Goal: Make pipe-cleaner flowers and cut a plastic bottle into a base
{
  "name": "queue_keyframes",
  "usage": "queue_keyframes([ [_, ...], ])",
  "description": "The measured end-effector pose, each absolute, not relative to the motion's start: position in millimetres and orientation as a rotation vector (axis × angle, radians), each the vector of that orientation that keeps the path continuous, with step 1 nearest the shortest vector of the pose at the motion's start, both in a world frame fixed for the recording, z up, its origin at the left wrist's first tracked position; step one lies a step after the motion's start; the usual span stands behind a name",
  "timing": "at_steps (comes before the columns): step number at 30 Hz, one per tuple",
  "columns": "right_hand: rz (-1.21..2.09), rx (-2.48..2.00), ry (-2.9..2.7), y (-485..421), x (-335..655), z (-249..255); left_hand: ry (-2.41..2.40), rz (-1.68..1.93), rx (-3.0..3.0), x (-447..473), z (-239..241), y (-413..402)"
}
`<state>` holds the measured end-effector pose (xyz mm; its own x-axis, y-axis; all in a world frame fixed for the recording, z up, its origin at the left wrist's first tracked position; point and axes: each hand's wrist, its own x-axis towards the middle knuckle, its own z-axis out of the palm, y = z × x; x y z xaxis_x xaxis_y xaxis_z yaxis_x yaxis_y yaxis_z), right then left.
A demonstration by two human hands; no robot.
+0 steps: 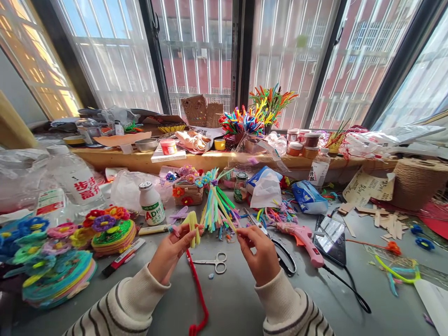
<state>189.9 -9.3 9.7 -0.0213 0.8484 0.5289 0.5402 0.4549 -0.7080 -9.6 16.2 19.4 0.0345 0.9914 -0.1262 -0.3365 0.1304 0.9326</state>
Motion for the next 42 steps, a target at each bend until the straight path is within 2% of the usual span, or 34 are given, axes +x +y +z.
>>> queue_keyframes([
  [42,0.375,-1.364,-1.947,-4,186,-9,1.049,1.407,0.924,-13,15,20],
])
